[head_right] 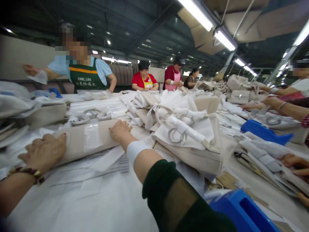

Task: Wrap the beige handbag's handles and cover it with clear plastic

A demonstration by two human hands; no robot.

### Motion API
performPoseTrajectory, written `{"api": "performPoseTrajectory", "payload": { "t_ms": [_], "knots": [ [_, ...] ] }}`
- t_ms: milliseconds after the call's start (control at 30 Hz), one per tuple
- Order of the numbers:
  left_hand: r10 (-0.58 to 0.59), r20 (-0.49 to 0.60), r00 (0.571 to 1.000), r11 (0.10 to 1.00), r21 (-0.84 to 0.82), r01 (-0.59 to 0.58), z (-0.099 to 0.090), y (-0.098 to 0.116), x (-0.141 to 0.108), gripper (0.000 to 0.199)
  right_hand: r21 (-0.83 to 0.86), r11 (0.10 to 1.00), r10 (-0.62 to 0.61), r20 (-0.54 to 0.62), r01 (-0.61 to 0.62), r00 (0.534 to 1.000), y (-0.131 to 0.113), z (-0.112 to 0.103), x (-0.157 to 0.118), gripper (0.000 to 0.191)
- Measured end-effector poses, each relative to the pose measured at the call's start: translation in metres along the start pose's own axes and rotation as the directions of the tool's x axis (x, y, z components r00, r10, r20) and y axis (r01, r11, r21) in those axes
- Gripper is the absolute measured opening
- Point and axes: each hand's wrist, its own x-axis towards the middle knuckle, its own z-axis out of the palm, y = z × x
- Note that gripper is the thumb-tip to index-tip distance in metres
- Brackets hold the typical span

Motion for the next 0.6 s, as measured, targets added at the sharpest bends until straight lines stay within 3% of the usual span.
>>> {"api": "performPoseTrajectory", "payload": {
  "t_ms": [100, 167, 233, 300, 400, 500, 600],
  "knots": [
    [0.057, 0.010, 0.998, 0.997, -0.059, -0.056, -0.006, 0.021, -0.045, 0.024, -0.076, 0.973, -0.216, 0.000, 0.216, 0.976, 0.002, -0.051, -0.052, 0.044],
    [0.068, 0.097, 0.993, 0.986, -0.155, -0.053, -0.005, 0.035, -0.079, 0.014, -0.103, 0.945, -0.318, -0.053, 0.311, 0.947, 0.015, -0.095, -0.087, 0.041],
    [0.030, 0.235, 0.972, 0.964, -0.264, 0.034, 0.003, 0.047, -0.117, 0.011, -0.124, 0.945, -0.320, -0.172, 0.302, 0.932, 0.041, -0.143, -0.114, 0.037],
    [-0.043, 0.393, 0.919, 0.910, -0.364, 0.198, 0.017, 0.060, -0.155, 0.007, -0.123, 0.971, -0.233, -0.309, 0.204, 0.922, 0.075, -0.186, -0.127, 0.032],
    [-0.128, 0.600, 0.790, 0.741, -0.471, 0.478, 0.047, 0.086, -0.204, 0.007, -0.063, 0.998, -0.029, -0.462, 0.000, 0.886, 0.131, -0.235, -0.124, 0.027],
    [-0.177, 0.742, 0.646, 0.559, -0.465, 0.687, 0.076, 0.120, -0.231, 0.015, 0.066, 0.981, 0.190, -0.515, -0.183, 0.836, 0.182, -0.262, -0.111, 0.022],
    [-0.247, 0.797, 0.551, 0.438, -0.415, 0.797, 0.100, 0.149, -0.237, 0.019, 0.234, 0.932, 0.360, -0.514, -0.276, 0.779, 0.222, -0.267, -0.103, 0.022]
  ]
}}
